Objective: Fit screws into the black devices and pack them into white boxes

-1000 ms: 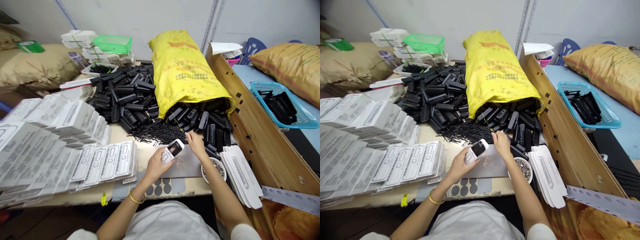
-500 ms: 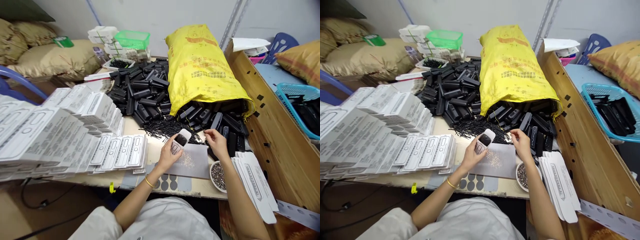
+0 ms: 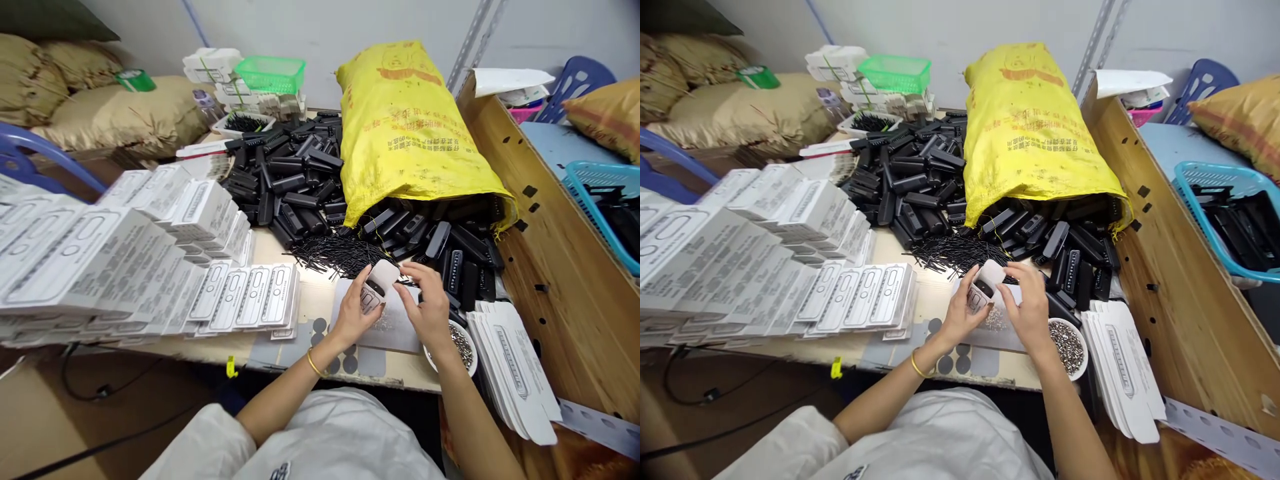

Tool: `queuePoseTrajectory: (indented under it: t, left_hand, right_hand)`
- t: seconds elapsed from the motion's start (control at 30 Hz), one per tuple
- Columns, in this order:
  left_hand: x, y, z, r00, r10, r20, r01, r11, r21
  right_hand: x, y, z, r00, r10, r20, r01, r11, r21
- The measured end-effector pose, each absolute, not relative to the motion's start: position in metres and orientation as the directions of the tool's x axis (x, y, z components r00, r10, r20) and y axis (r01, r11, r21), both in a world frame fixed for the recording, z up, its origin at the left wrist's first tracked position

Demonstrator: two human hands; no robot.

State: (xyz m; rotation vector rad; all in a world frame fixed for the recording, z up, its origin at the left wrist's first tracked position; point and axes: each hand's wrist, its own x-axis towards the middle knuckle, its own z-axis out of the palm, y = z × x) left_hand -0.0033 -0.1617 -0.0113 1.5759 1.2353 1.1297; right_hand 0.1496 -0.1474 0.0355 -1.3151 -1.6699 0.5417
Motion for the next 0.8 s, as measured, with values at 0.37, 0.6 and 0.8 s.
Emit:
queuePoseTrajectory:
  t: [0.37,0.6,0.8]
  left_hand:
    - [-0.004,-0.163,-0.012,0.270,0.960,0.071,0.137,-0.112,0.984]
    - [-0.001,-0.164,-0.015,0.222,0.972,0.080,0.119,-0.108,0.987]
    - [0.004,-0.157,-0.017,0.236,0.966,0.102,0.162,-0.143,0.976]
  right_hand:
    - [0.097,-0.165,-0.009,0.233,0.850,0.471,0.406,0.355,-0.842]
    - [0.102,-0.162,-0.009,0.238,0.818,0.523,0.437,0.391,-0.810]
    - [0.102,-0.174,-0.030,0.059,0.763,0.644,0.518,0.528,-0.673]
